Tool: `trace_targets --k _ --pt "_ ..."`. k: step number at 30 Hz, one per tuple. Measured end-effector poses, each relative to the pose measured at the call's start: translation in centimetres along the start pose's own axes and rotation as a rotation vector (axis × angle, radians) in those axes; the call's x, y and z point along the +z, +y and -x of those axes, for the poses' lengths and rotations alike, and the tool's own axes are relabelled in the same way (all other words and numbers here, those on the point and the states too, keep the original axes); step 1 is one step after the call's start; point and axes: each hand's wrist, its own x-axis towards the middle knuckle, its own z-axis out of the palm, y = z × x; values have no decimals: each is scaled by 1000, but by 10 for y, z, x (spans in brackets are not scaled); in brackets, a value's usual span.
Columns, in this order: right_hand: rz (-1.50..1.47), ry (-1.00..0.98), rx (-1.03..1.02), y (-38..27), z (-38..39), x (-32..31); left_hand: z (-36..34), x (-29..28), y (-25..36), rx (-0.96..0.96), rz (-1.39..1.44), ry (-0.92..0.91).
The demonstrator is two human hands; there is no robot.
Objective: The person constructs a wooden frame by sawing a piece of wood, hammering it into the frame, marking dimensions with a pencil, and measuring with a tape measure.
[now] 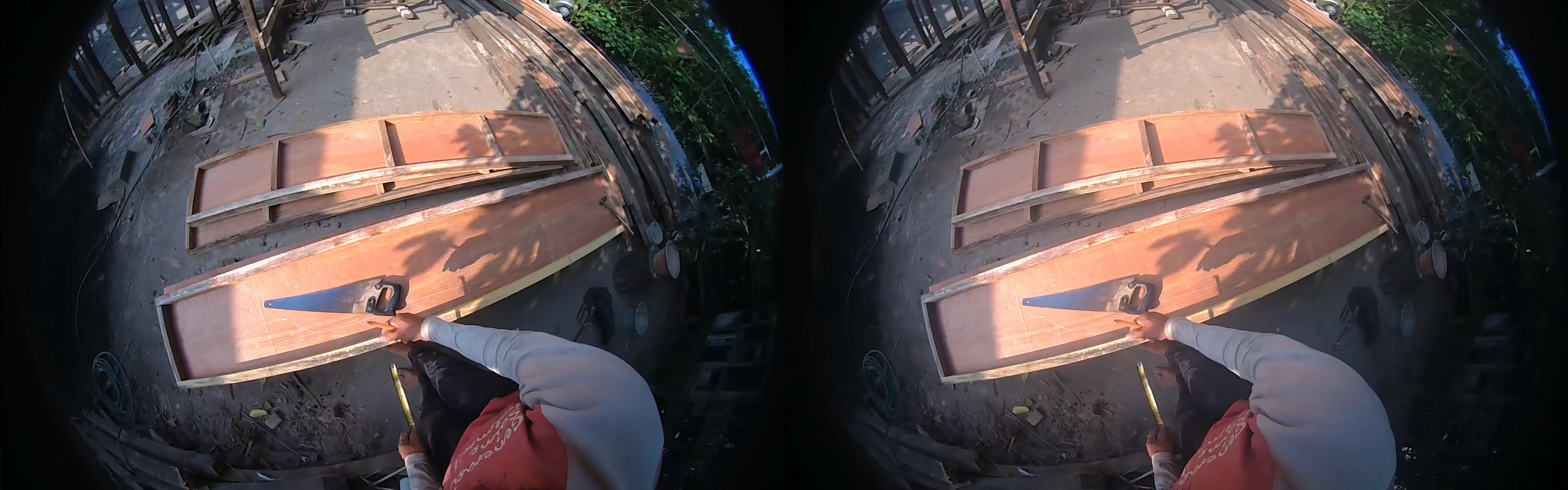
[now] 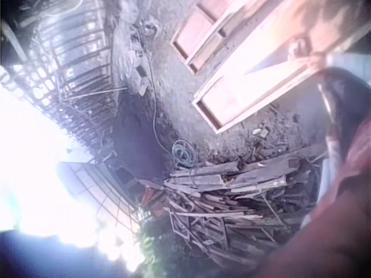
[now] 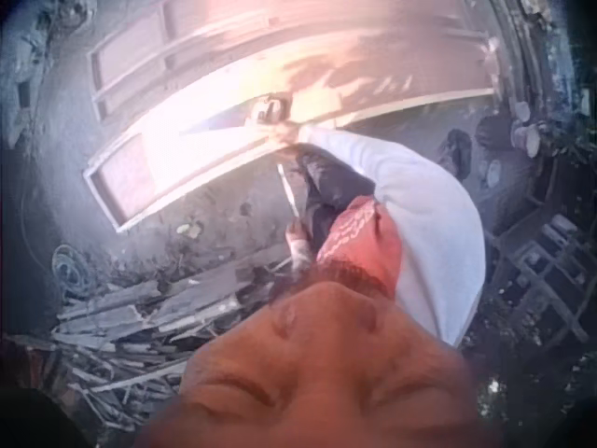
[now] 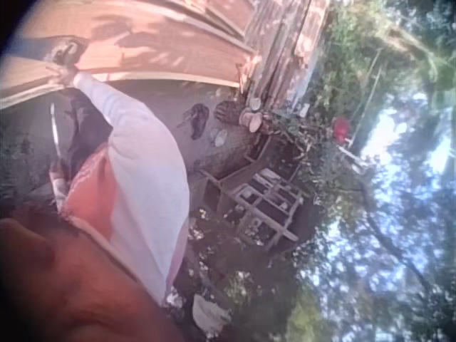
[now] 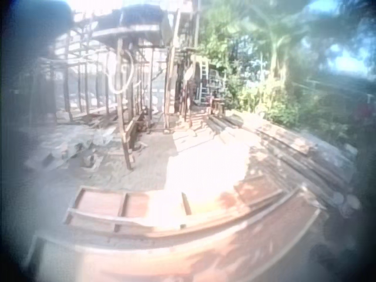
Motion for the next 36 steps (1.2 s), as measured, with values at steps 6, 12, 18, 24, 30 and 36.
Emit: trace_targets --k 6,12,18,24,30,36 --pt "-673 137 286 41 237 -7 -26 113 113 43 -50 -351" --pt "-1207 771 250 165 348 -147 28 277 199 706 -650 -633" --pt "-1598 1484 171 382 535 -408 22 292 258 854 -1269 -892" --pt "-1550 1648 267 688 691 -646 85 726 437 437 -1025 -450" --pt "-1217 1998 544 996 777 -865 116 998 475 426 -952 -382" --pt "-1383 2020 497 1151 798 -1000 142 1118 446 320 -1018 -297"
